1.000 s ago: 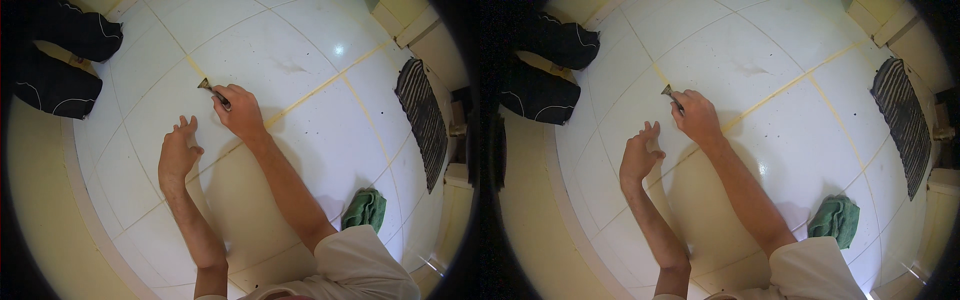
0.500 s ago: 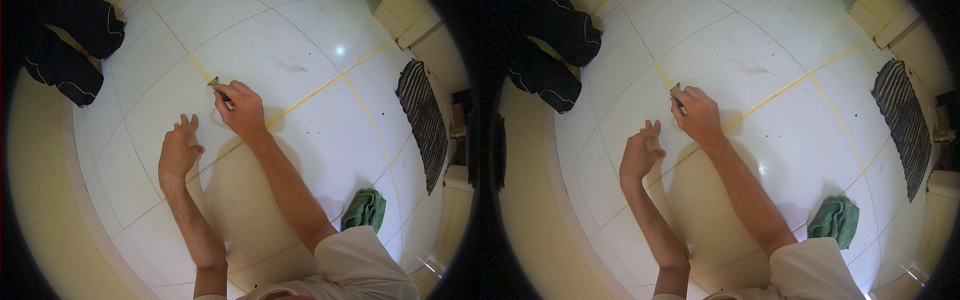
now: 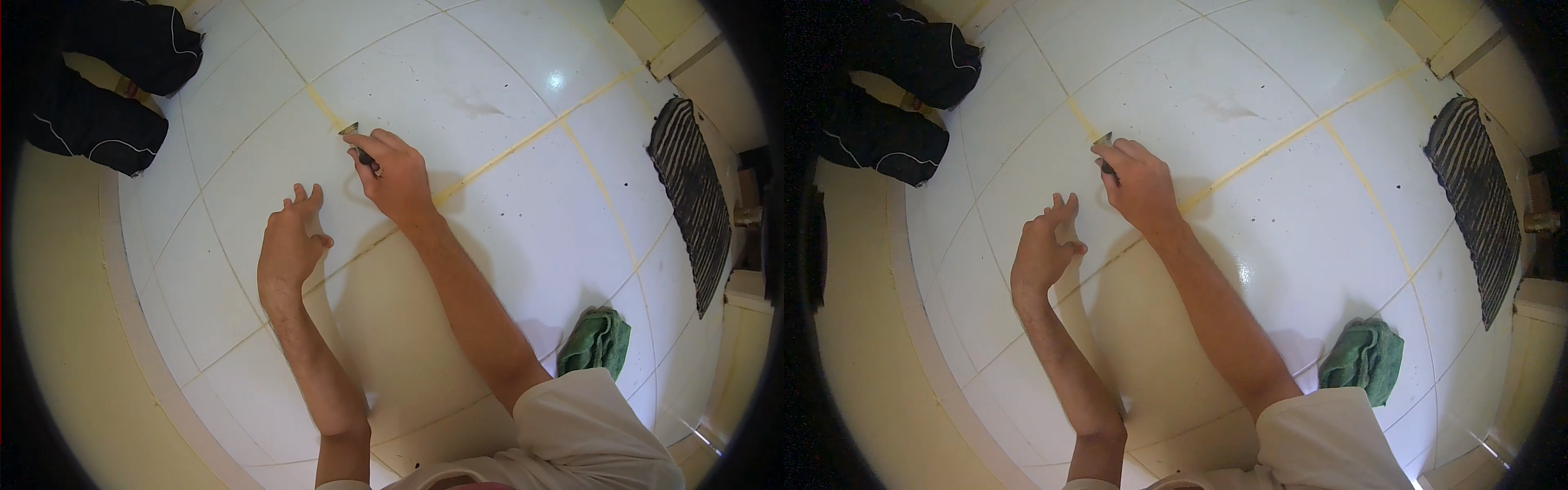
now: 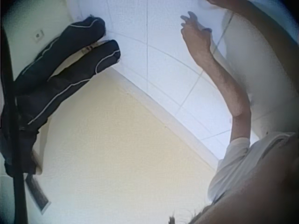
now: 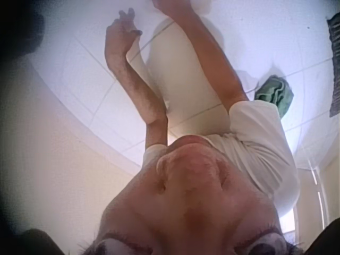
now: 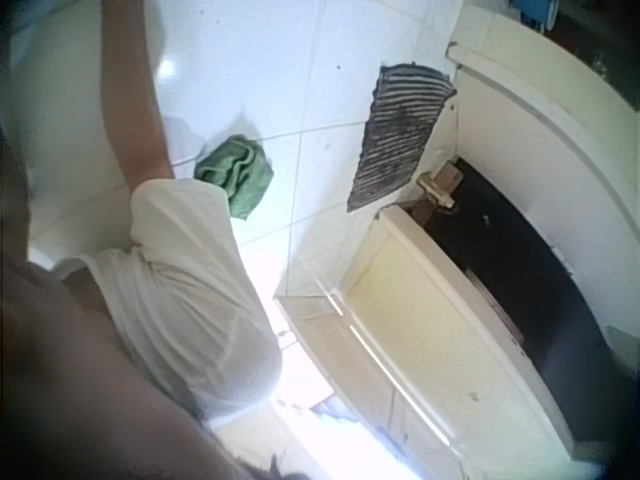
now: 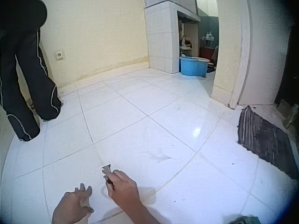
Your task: The person uses a hand scraper to remove debris from the grout lines between floor tiles.
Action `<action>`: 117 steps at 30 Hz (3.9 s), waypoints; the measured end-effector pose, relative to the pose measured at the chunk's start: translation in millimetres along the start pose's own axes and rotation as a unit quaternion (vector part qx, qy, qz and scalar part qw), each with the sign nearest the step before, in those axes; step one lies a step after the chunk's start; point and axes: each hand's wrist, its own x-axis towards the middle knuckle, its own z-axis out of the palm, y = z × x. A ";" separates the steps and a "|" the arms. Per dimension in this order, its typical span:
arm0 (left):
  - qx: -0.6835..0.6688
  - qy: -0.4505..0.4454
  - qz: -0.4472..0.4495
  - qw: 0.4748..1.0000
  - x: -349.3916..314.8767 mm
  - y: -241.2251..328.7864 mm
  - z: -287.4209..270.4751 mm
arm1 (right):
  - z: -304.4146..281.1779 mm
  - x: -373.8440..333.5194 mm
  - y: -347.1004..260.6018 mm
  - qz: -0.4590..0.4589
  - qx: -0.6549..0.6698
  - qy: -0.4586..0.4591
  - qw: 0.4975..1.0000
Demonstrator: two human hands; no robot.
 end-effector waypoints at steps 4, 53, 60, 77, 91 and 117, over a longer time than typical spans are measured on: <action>0.004 -0.003 0.000 1.000 -0.2 1.1 -1.2 | -1.5 -1.1 -1.8 -0.004 -0.031 -0.027 0.999; 0.014 0.005 0.007 1.000 -0.4 0.3 0.0 | 3.9 -3.4 -0.8 0.007 -0.032 0.008 0.999; 0.016 0.005 0.000 1.000 -2.7 0.2 -2.8 | 5.0 -1.9 -3.8 0.010 -0.029 0.001 1.000; 0.003 0.004 -0.001 1.000 -2.5 0.8 -1.8 | -0.2 0.6 -10.1 0.008 -0.007 -0.028 1.000; -0.004 0.007 -0.003 1.000 -2.2 -0.6 1.0 | -1.2 1.3 -8.6 -0.001 0.075 -0.030 0.997; 0.005 0.006 0.002 1.000 -3.1 2.8 -1.8 | 0.7 0.7 -4.0 0.004 0.045 0.016 0.999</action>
